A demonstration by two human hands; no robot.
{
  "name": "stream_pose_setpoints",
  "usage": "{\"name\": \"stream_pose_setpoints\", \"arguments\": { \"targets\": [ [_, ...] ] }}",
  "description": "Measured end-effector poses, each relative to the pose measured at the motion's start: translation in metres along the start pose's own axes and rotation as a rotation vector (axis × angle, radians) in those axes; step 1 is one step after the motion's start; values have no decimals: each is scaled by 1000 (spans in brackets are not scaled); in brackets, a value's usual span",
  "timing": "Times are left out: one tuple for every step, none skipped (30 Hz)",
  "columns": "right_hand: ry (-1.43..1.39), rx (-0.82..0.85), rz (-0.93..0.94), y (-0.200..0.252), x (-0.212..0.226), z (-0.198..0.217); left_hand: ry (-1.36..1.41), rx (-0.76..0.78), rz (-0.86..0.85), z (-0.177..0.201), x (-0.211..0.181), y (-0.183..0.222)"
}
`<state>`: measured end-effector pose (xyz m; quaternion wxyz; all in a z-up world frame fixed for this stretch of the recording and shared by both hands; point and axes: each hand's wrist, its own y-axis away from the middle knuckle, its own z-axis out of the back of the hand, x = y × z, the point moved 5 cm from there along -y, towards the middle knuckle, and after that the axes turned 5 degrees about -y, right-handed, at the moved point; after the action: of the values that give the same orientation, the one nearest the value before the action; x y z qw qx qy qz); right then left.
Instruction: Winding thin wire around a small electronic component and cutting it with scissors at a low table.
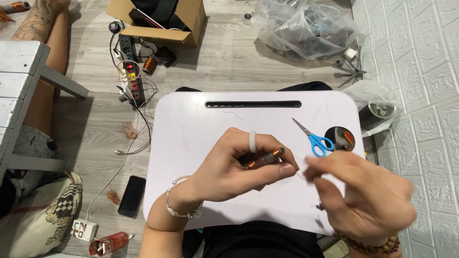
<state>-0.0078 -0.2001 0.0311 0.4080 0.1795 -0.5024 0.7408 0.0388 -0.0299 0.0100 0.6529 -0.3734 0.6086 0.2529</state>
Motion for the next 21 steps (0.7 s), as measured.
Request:
{"name": "stream_pose_setpoints", "arguments": {
  "targets": [
    [-1, 0, -4, 2, 1, 0, 1, 1, 4, -2, -2, -1],
    [130, -24, 34, 3, 4, 1, -116, -21, -51, -3, -6, -2],
    [260, -46, 74, 4, 7, 1, -234, -43, -107, -5, -11, -3],
    [260, -46, 71, 2, 5, -1, -233, -42, -104, -6, -10, -2],
    [250, -15, 147, 0, 6, -6, -273, -53, -119, -7, -9, -1],
    [239, 17, 224, -2, 8, -10, -313, -63, -135, -8, -9, 1],
    [239, 18, 222, -3, 9, -10, -312, -63, -133, -9, -10, 1],
    [300, 27, 263, -4, 11, -12, -384, -71, -160, -10, -12, 2],
    [360, 38, 305, -5, 14, -14, -456, -80, -187, -11, -15, 3],
    [359, 40, 305, -5, 14, -14, -455, -81, -186, -12, -14, 3],
    [374, 44, 308, -4, 14, -15, -487, -83, -204, -13, -14, 4],
    [388, 48, 312, -4, 15, -15, -520, -85, -223, -14, -15, 5],
    [387, 51, 313, -3, 14, -16, -519, -87, -222, -14, -13, 6],
    [412, 41, 329, -2, 15, -16, -572, -96, -240, -15, -13, 6],
    [436, 31, 348, -2, 15, -17, -626, -107, -259, -15, -13, 7],
    [435, 34, 351, -2, 16, -18, -626, -111, -259, -15, -14, 8],
    [453, 40, 357, -2, 17, -19, -677, -120, -267, -16, -15, 9],
    [472, 46, 363, -2, 18, -20, -728, -130, -275, -17, -16, 10],
    [471, 49, 365, -1, 19, -20, -727, -134, -274, -18, -15, 11],
    [460, 60, 363, -1, 19, -21, -769, -151, -283, -19, -16, 12],
    [449, 70, 362, -1, 20, -21, -812, -169, -292, -19, -16, 13]
  ]
}}
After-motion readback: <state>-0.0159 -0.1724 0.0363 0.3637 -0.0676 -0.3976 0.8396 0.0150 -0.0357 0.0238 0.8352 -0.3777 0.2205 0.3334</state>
